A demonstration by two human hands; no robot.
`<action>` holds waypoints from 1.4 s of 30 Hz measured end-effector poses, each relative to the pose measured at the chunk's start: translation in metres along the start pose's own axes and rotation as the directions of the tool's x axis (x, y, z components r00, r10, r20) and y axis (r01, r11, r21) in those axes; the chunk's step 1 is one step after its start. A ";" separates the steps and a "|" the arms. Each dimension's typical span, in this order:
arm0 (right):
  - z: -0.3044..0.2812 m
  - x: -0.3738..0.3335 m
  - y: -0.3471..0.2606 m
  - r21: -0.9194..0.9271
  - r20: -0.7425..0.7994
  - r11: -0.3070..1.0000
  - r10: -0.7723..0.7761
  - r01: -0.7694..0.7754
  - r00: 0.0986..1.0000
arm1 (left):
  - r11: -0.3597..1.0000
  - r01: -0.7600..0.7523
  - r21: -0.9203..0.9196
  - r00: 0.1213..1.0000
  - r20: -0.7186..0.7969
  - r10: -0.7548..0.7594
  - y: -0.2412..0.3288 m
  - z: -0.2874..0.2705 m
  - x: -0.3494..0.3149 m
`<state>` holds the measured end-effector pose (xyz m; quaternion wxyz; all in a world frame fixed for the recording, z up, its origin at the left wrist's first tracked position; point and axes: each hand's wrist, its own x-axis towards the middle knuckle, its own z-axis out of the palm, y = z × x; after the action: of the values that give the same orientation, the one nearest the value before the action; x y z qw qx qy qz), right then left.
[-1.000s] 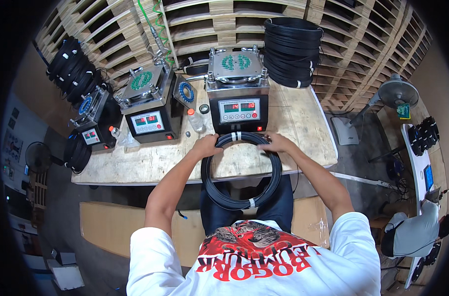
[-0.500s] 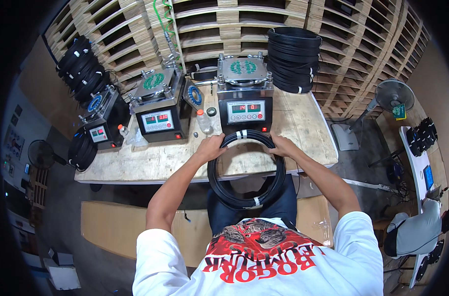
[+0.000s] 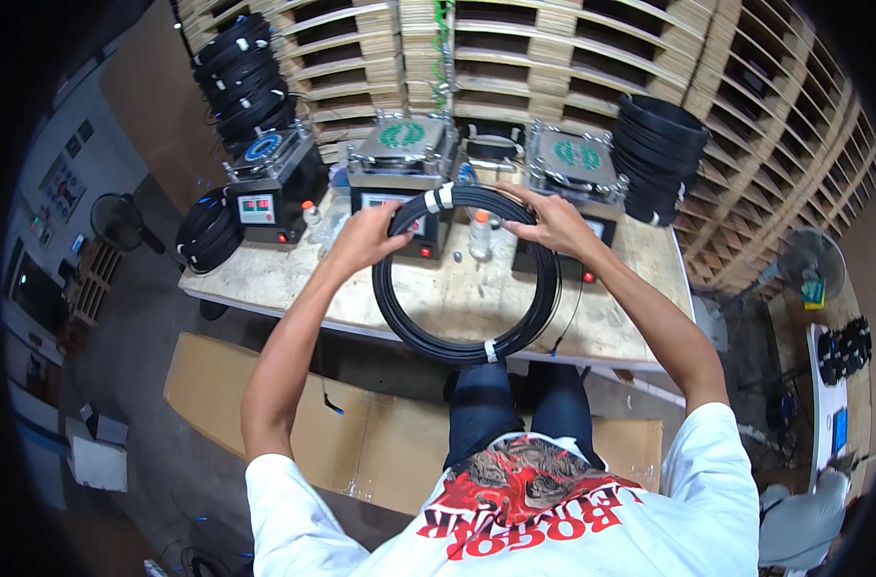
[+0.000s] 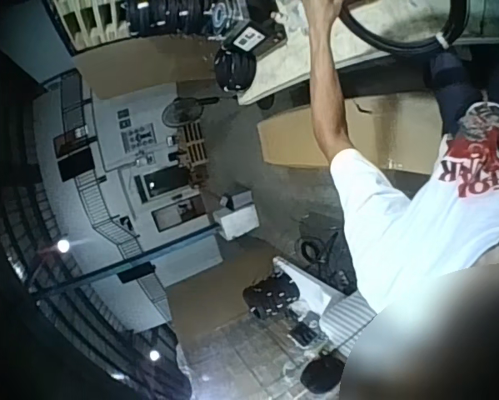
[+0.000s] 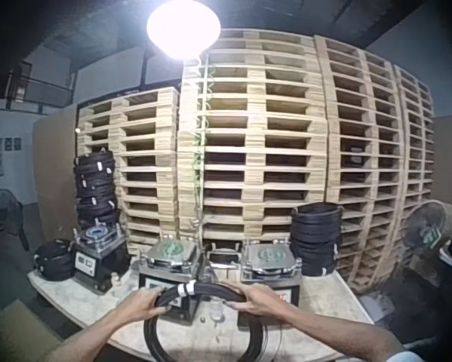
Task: Processing the ends of black cable coils using industrial crimping or stripping machines.
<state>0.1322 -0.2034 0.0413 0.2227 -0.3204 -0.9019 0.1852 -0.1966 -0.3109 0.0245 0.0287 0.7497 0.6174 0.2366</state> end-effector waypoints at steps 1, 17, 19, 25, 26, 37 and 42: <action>0.001 0.019 -0.001 0.024 -0.049 0.996 -0.082 0.084 0.995 | 0.999 -0.022 -0.025 0.998 -0.062 0.021 -0.015 -0.012 0.005; 0.009 0.268 0.015 -0.018 0.100 0.995 -0.099 0.102 0.990 | 0.991 0.125 -0.038 0.989 0.084 -0.122 -0.167 -0.105 0.140; 0.012 0.280 0.018 -0.039 0.177 0.999 -0.019 0.027 0.984 | 0.986 0.105 -0.129 0.991 0.094 -0.093 -0.178 -0.099 0.148; 0.021 0.293 0.022 -0.021 0.234 0.996 0.086 -0.084 0.968 | 0.972 0.132 -0.193 0.967 0.240 -0.083 -0.208 -0.101 0.176; 0.021 0.290 0.024 -0.020 0.231 0.995 0.101 -0.099 0.968 | 0.974 0.141 -0.177 0.952 0.294 -0.084 -0.206 -0.106 0.180; 0.030 0.284 0.058 0.213 0.037 0.969 0.117 -0.122 0.992 | 0.899 0.220 -0.378 0.894 0.446 -0.031 -0.262 -0.108 0.177; -0.016 0.223 0.032 0.223 0.037 0.920 0.321 -0.321 0.946 | 0.796 0.269 -0.541 0.906 0.423 -0.019 -0.274 -0.105 0.141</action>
<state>0.0013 -0.0300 0.1029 0.2248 -0.4365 -0.8100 0.3206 -0.4698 -0.1394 0.0707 0.4020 0.6851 0.5509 0.2560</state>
